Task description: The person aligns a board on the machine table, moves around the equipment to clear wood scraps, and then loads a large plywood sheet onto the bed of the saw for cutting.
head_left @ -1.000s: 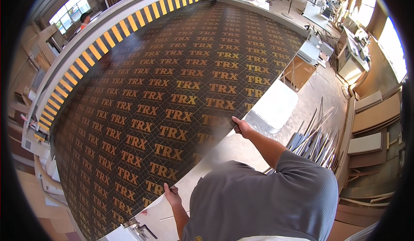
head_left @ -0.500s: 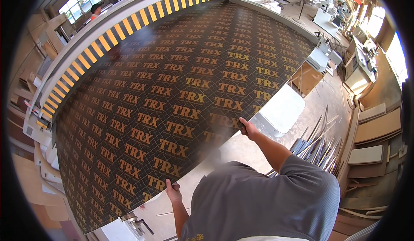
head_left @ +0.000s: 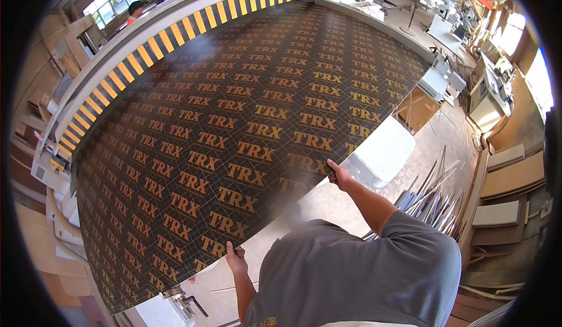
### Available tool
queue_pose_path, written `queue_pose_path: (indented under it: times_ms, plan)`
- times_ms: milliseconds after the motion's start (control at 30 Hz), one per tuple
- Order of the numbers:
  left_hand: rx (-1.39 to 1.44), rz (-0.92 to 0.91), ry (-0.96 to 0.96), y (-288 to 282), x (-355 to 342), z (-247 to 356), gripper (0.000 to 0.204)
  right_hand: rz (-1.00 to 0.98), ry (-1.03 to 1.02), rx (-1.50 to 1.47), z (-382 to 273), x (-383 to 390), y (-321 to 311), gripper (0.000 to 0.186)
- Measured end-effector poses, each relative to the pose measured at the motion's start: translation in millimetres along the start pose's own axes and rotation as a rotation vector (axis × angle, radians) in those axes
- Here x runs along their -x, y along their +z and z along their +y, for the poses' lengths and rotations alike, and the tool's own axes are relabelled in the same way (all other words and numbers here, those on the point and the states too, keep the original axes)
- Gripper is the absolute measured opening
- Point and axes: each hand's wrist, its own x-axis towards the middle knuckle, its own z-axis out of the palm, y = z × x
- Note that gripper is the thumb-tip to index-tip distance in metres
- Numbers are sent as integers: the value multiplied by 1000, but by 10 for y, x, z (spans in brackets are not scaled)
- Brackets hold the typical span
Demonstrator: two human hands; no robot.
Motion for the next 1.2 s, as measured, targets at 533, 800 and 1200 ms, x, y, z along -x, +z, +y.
queue_pose_path:
  times_ms: [533,800,1200]
  plan:
    - [-12,1,1,64,31,36,24,-9,8,-2,15,-28,-24,46]
    - [-6,32,-10,41,17,31,24,31,-3,-7,14,-3,29,48]
    - [-5,-10,6,29,12,15,23,2,8,1,23,-20,-38,42]
